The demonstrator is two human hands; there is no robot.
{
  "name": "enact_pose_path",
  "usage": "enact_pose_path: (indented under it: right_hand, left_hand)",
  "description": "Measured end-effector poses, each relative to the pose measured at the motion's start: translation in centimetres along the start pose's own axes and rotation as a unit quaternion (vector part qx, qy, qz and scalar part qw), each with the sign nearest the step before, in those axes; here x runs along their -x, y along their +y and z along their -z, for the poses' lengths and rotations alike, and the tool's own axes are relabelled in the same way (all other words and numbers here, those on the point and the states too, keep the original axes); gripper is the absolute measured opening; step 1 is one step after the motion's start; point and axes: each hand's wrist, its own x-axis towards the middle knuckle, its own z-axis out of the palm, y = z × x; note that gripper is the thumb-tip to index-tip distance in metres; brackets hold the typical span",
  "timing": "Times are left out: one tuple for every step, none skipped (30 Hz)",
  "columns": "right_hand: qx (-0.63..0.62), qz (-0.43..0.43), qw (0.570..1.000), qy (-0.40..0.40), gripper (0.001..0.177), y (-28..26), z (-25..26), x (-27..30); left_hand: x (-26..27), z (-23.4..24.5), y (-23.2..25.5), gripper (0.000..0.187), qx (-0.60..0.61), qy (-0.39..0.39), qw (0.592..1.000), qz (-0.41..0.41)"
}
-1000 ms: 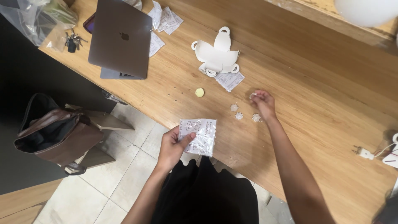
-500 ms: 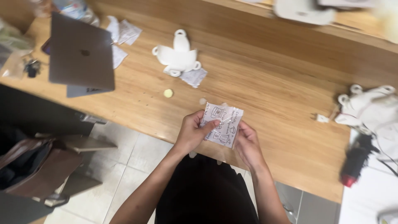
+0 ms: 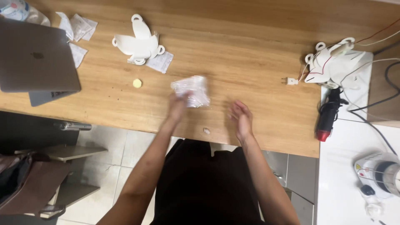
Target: Packaging decorative wax melts/candles into small plastic bags and flower-shaped boxes.
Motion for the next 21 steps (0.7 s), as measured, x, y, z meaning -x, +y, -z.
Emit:
enact_pose_path:
  right_hand:
    - [-0.002, -0.003, 1.0, -0.001, 0.043, 0.6, 0.4, 1.8]
    - [0.214, 0.071, 0.97, 0.088, 0.045, 1.0, 0.8, 3.1]
    - [0.417, 0.14, 0.881, 0.175, 0.048, 1.5, 1.1, 4.3]
    - [0.418, 0.133, 0.881, 0.177, 0.048, 1.8, 0.7, 6.1]
    - [0.563, 0.231, 0.792, 0.042, 0.064, 2.1, 0.3, 7.8]
    - [0.676, 0.319, 0.657, -0.1, 0.081, 2.2, -0.2, 8.6]
    - [0.676, 0.32, 0.656, -0.101, 0.081, 3.6, 0.0, 8.0]
    - [0.712, 0.325, 0.593, -0.192, 0.081, 5.0, 0.1, 7.1]
    - [0.738, 0.326, 0.521, -0.279, 0.082, 6.4, 0.2, 6.1]
    - [0.736, 0.328, 0.521, -0.282, 0.082, 6.5, -0.5, 5.7]
    - [0.749, 0.261, 0.537, -0.288, 0.083, 6.4, -1.3, 5.2]
    - [0.759, 0.189, 0.55, -0.292, 0.083, 6.3, -2.0, 5.2]
    - [0.758, 0.188, 0.55, -0.295, 0.083, 6.6, -1.7, 4.9]
    - [0.741, 0.189, 0.583, -0.275, 0.078, 6.8, -1.4, 4.6]
    - [0.722, 0.19, 0.615, -0.253, 0.072, 6.9, -1.1, 4.4]
    - [0.72, 0.188, 0.617, -0.258, 0.072, 7.3, -1.0, 4.4]
    - [0.707, 0.193, 0.639, -0.233, 0.061, 7.6, -0.9, 4.5]
    - [0.694, 0.198, 0.661, -0.206, 0.05, 7.8, -0.8, 4.3]
    - [0.692, 0.198, 0.662, -0.208, 0.05, 7.5, -1.4, 4.4]
    - [0.695, 0.172, 0.672, -0.191, 0.044, 7.1, -1.9, 4.3]
    - [0.696, 0.145, 0.681, -0.173, 0.038, 6.6, -2.4, 4.2]
  left_hand:
    - [1.2, 2.8, 0.4, 0.022, -0.002, 0.002, 1.0, 0.001]
    - [1.5, 5.3, 0.9, 0.027, 0.063, 0.071, 0.994, 0.06]
    - [1.8, 7.9, 1.3, 0.033, 0.126, 0.138, 0.975, 0.117]
    - [3.2, 8.9, 1.8, 0.033, 0.124, 0.14, 0.974, 0.124]
    - [4.6, 10.0, 2.3, 0.034, 0.13, 0.157, 0.968, 0.146]
    - [5.1, 11.0, 2.8, 0.034, 0.14, 0.172, 0.962, 0.161]
    - [5.6, 11.3, 2.4, 0.034, 0.14, 0.173, 0.962, 0.161]
    - [5.8, 11.7, 2.0, 0.034, 0.147, 0.18, 0.957, 0.171]
    - [6.0, 12.1, 1.6, 0.034, 0.155, 0.188, 0.953, 0.181]
    - [5.8, 12.1, 1.2, 0.034, 0.154, 0.191, 0.953, 0.179]
    - [5.6, 12.1, 1.0, 0.032, 0.148, 0.181, 0.956, 0.177]
    - [5.7, 12.0, 0.7, 0.031, 0.142, 0.172, 0.958, 0.179]
    - [5.8, 11.2, 1.3, 0.031, 0.141, 0.176, 0.958, 0.179]
    - [5.8, 10.2, 2.0, 0.029, 0.11, 0.166, 0.962, 0.185]
    - [5.9, 9.3, 2.8, 0.028, 0.08, 0.157, 0.966, 0.191]
    - [6.2, 8.5, 3.4, 0.028, 0.078, 0.162, 0.965, 0.192]
    - [6.6, 7.7, 4.1, 0.028, 0.068, 0.142, 0.971, 0.181]
    - [6.7, 6.8, 4.8, 0.028, 0.059, 0.119, 0.977, 0.169]
    - [7.1, 5.9, 6.0, 0.028, 0.057, 0.122, 0.976, 0.169]
    - [7.2, 4.9, 7.1, 0.029, 0.054, 0.108, 0.977, 0.177]
    - [7.3, 3.8, 8.3, 0.03, 0.05, 0.095, 0.977, 0.184]
